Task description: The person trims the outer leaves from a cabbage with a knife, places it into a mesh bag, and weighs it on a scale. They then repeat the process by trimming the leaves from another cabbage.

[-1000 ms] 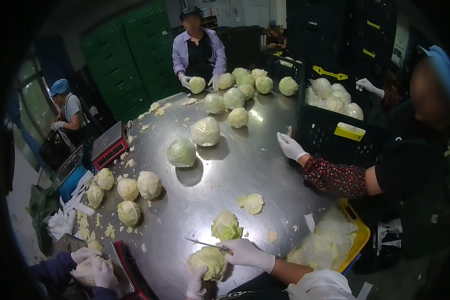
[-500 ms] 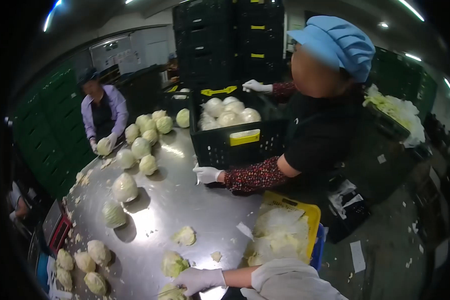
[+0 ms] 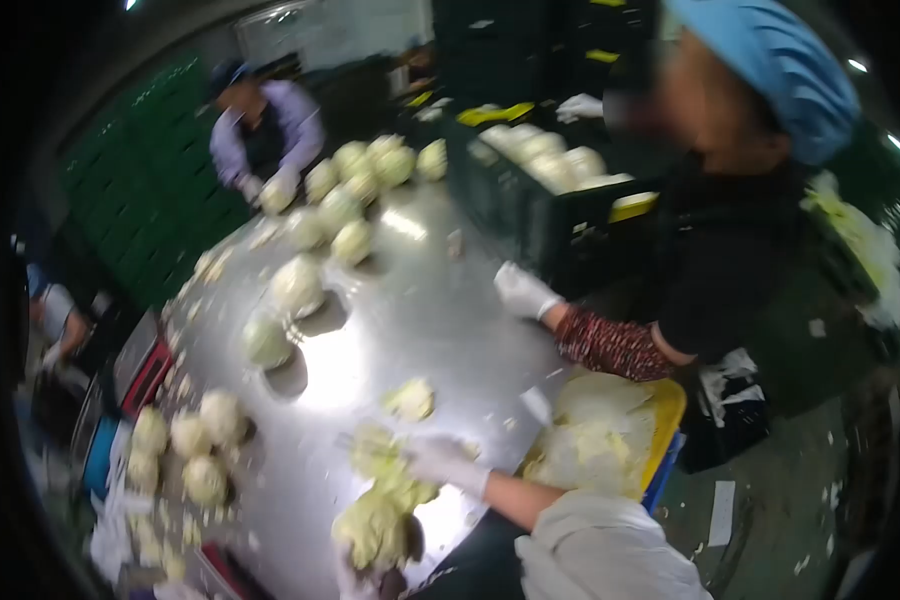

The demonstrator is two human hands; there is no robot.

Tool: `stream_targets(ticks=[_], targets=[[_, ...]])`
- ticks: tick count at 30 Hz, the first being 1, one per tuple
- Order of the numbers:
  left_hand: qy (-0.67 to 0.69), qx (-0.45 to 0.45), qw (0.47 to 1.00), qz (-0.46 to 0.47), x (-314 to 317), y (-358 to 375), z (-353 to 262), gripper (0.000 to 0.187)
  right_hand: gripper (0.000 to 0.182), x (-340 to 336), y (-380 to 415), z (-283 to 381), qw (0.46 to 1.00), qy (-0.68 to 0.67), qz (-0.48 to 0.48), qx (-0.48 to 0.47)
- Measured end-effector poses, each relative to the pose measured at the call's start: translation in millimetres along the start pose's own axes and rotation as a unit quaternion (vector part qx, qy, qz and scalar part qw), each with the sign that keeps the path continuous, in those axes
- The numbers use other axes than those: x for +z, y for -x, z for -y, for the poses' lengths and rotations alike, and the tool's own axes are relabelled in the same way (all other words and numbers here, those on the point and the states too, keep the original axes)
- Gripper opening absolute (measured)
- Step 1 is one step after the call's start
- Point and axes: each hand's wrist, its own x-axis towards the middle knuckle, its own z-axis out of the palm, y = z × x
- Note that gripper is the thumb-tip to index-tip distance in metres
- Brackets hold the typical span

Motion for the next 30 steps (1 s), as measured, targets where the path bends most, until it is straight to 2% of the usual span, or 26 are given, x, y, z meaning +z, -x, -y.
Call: stream_targets(ticks=[1,2,3,4,5,6,8,9,11,12,13,14,15,16,18,19,20,22,23,24,25,27,28,29,30], targets=[[0.242,-0.041,0.969,0.02,62.0,-20.2,-73.1,0.072,0.034,29.3,0.3,9.5,1.0,0.009,0.022,0.004],[0.35,-0.056,0.934,0.03,83.6,-16.2,-99.8,0.081,0.032,-9.5,-2.3,-13.5,0.998,-0.026,-0.051,0.039],[0.414,-0.064,0.907,0.04,99.6,-18.5,-123.3,0.09,0.033,-35.1,8.0,-2.8,0.994,0.021,-0.1,0.029],[0.442,-0.055,0.894,0.06,105.9,-18.4,-136.1,0.091,0.04,-47.7,15.9,-0.4,0.992,0.027,-0.125,0.019],[0.444,-0.046,0.894,0.041,105.8,-17.0,-138.5,0.091,0.048,-52.0,21.3,5.5,0.988,0.032,-0.153,0.013],[0.451,-0.044,0.89,0.047,104.1,-18.2,-138.7,0.091,0.048,-52.8,27.8,18.7,0.99,0.027,-0.141,0.002],[0.448,-0.027,0.892,0.062,102.0,-23.3,-137.1,0.093,0.063,-53.5,40.0,35.1,0.975,-0.049,-0.168,-0.139],[0.448,-0.027,0.892,0.057,100.0,-23.4,-132.7,0.093,0.063,-43.0,45.2,39.3,0.975,-0.051,-0.164,-0.14],[0.405,0.022,0.913,0.044,97.4,-31.3,-125.0,0.096,0.074,-19.8,48.6,50.0,0.95,-0.267,-0.019,-0.163],[0.387,0.047,0.919,0.058,95.6,-31.8,-121.4,0.105,0.074,-15.3,45.4,52.0,0.95,-0.268,-0.021,-0.161],[0.385,0.045,0.92,0.06,90.0,-32.3,-117.2,0.105,0.074,-8.8,43.0,52.3,0.905,-0.407,0.071,-0.101],[0.304,0.063,0.946,0.088,87.5,-32.2,-123.8,0.108,0.074,-5.7,41.0,56.2,0.83,-0.533,0.161,-0.037],[0.221,0.081,0.965,0.113,86.1,-31.3,-129.3,0.112,0.075,-1.8,40.2,60.6,0.726,-0.641,0.248,0.028],[0.221,0.08,0.966,0.11,87.2,-30.9,-135.0,0.112,0.065,-0.3,40.6,64.5,0.752,-0.619,0.225,-0.016],[0.197,0.087,0.972,0.092,95.9,-30.8,-160.3,0.119,0.062,-0.3,43.4,71.1,0.755,-0.623,0.204,-0.012],[0.197,0.089,0.972,0.088,92.6,-30.6,-157.7,0.119,0.059,1.6,45.2,71.6,0.759,-0.626,0.179,-0.005],[0.184,0.062,0.978,0.07,88.0,-31.6,-151.3,0.116,0.055,4.9,42.7,70.4,0.798,-0.581,0.16,-0.015],[0.173,0.034,0.983,0.05,79.8,-32.4,-134.4,0.114,0.052,7.0,48.3,63.6,0.818,-0.551,0.164,-0.022],[0.287,-0.035,0.956,0.052,74.3,-31.1,-123.8,0.107,0.049,-0.4,54.2,71.8,0.836,-0.522,0.164,-0.028],[0.396,-0.104,0.911,0.051,70.3,-29.9,-115.8,0.101,0.037,-10.2,60.2,83.5,0.846,-0.507,0.163,-0.01],[0.399,-0.107,0.91,0.046,67.7,-30.4,-107.8,0.101,0.037,-10.9,61.7,85.6,0.845,-0.508,0.168,-0.006],[0.34,-0.081,0.936,0.05,64.3,-35.2,-95.8,0.093,0.032,-14.2,59.7,91.1,0.875,-0.454,0.165,0.02],[0.341,-0.082,0.935,0.047,64.1,-35.4,-90.0,0.093,0.033,-22.0,56.0,92.6,0.906,-0.406,0.111,0.051],[0.458,-0.094,0.878,0.105,65.1,-35.1,-84.5,0.088,0.035,-33.6,49.4,94.1,0.93,-0.355,0.055,0.08],[0.566,-0.103,0.802,0.16,65.7,-32.8,-82.6,0.083,0.037,-32.8,36.2,78.6,0.943,-0.325,-0.044,0.056]])
